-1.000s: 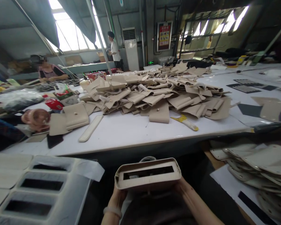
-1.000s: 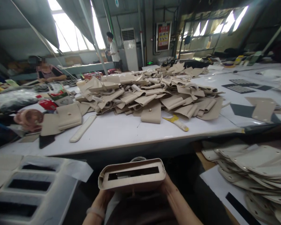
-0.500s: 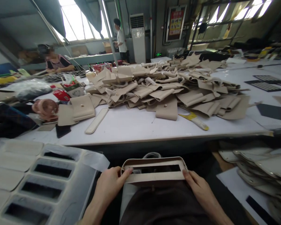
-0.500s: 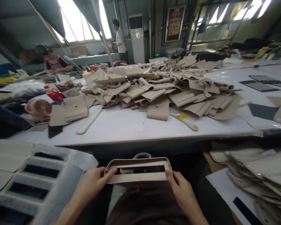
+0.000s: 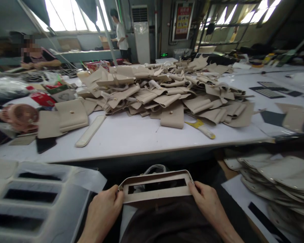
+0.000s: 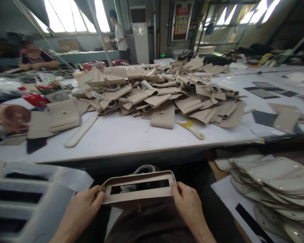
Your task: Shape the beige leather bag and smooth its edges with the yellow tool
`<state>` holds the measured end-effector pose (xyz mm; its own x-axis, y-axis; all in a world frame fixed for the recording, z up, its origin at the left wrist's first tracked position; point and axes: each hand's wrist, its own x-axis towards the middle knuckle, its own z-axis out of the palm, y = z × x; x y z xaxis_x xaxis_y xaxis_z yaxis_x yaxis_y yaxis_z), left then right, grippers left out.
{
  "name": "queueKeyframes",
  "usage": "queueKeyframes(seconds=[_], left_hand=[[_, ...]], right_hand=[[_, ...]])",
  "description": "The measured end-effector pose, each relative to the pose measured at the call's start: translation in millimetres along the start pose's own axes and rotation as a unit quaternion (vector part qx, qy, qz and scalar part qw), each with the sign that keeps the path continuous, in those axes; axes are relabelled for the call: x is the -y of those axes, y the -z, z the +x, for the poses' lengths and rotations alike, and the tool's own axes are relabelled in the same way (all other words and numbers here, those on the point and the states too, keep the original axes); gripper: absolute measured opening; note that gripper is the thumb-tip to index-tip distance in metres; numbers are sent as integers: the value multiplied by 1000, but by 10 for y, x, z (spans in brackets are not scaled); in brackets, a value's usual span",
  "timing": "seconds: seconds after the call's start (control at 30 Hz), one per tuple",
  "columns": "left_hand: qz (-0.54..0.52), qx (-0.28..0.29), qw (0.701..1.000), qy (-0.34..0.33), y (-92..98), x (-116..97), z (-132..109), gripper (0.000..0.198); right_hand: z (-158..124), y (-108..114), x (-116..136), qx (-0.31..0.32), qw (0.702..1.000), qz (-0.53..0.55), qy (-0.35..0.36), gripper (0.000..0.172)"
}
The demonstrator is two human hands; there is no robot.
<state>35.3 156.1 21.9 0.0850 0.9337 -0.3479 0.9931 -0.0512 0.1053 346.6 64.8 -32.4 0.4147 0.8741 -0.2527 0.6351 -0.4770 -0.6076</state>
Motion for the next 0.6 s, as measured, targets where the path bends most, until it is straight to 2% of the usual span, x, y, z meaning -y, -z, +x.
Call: queueKeyframes(seconds=[0.17,0.37,0.6], left_hand=[[-12,47,999,-6,42,13,74,37],[-68,51,996,-23,13,98,205,35],[-172,16,985,-1,-191,139,140,34]], right_hand=[[-39,36,114,-29,1000,-13,-2,49],[-41,37,117,-34,998,-44,22,46],[26,26,131,-46,983,-158,80,39]])
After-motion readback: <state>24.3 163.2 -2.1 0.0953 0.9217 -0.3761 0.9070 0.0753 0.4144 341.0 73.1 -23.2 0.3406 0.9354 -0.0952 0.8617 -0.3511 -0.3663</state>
